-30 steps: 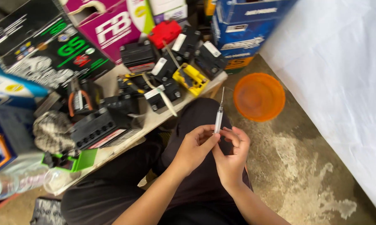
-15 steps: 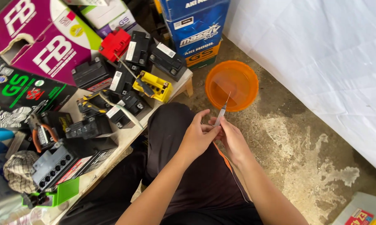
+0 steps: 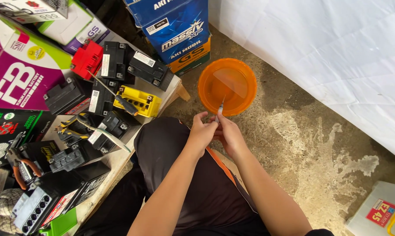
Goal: Cleaning a battery with a cloth and refilling its cells with liquid using a syringe
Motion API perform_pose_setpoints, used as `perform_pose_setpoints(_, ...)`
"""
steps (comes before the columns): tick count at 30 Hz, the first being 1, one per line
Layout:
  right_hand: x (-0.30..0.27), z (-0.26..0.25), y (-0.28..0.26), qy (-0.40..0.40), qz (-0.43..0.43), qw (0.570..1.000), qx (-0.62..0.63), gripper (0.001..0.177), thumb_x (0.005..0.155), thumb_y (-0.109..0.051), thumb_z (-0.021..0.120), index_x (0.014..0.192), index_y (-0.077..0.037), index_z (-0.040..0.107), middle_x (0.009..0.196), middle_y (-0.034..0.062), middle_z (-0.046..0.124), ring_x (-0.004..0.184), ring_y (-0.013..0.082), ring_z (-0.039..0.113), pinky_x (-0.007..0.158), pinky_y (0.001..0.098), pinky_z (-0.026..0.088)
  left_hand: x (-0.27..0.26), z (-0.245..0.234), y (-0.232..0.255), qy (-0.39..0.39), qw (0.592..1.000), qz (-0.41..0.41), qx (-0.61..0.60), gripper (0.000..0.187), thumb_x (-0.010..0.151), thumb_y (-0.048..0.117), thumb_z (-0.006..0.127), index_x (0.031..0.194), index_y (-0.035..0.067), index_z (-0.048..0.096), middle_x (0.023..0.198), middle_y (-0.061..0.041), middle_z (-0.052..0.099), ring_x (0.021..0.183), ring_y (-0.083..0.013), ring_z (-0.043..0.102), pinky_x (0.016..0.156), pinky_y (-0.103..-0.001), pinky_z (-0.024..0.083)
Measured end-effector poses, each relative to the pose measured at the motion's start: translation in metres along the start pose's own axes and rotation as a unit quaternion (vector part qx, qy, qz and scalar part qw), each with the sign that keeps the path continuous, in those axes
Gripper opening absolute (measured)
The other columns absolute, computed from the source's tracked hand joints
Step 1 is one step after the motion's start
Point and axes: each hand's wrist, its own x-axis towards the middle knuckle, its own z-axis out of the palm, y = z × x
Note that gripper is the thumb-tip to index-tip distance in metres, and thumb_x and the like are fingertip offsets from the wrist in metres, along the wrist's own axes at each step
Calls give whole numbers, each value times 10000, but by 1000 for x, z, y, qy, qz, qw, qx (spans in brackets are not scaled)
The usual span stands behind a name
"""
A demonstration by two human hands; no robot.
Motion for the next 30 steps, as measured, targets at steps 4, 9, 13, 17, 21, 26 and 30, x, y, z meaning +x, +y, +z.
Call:
perform_pose_setpoints(4,16,-3,2,-2,30,1000,5,418,1034,-375,619,1091,31,700,726,87,652,582,207,690,584,331,558,16,4,-4,14,1000,-12,-20,629,942,203,569,1501,29,341,1134,-151,743,1119,-254,674,933,-431,536)
perform_pose_setpoints(9,26,-6,2,1,54,998,31,396,1036,-362,610,1055,24,695,686,24,564,543,144,605,567,297,506,43,4,-18,8,1000,-19,-14,530,963,202,570,1412,27,350,1029,-113,749,1016,-219,671,892,-424,521)
perform_pose_setpoints(13,26,-4,-4,-14,76,997,14,435,1056,-421,560,1056,-7,694,700,0,495,577,112,517,619,286,460,62,6,-31,22,1000,-4,-6,481,901,194,595,1299,50,367,927,-48,703,993,-197,626,879,-400,508)
perform_pose_setpoints(17,21,-1,-11,-15,85,996,11,424,1061,-411,539,1067,-16,691,739,25,528,626,142,548,665,297,478,69,8,-34,23,1000,2,-6,464,885,219,598,1254,84,351,920,-18,678,956,-170,593,847,-379,496)
perform_pose_setpoints(21,20,2,-13,-15,91,996,14,448,1055,-447,547,1070,-23,692,747,24,519,635,135,520,663,293,455,74,8,-36,22,1000,0,4,441,893,206,587,1244,99,342,940,-8,674,939,-158,575,828,-364,486)
perform_pose_setpoints(26,30,-1,-6,-19,85,996,8,424,1076,-420,514,1011,-39,689,713,6,483,607,125,482,633,284,432,76,9,-39,42,999,-5,13,421,891,256,592,1213,122,357,926,-1,663,954,-162,587,827,-349,489)
perform_pose_setpoints(30,43,-4,1,-16,83,996,4,428,1072,-430,510,1023,-42,684,728,23,520,613,150,560,640,310,493,73,13,-36,46,999,-4,3,416,908,271,592,1218,114,363,956,-17,663,977,-169,583,839,-353,486)
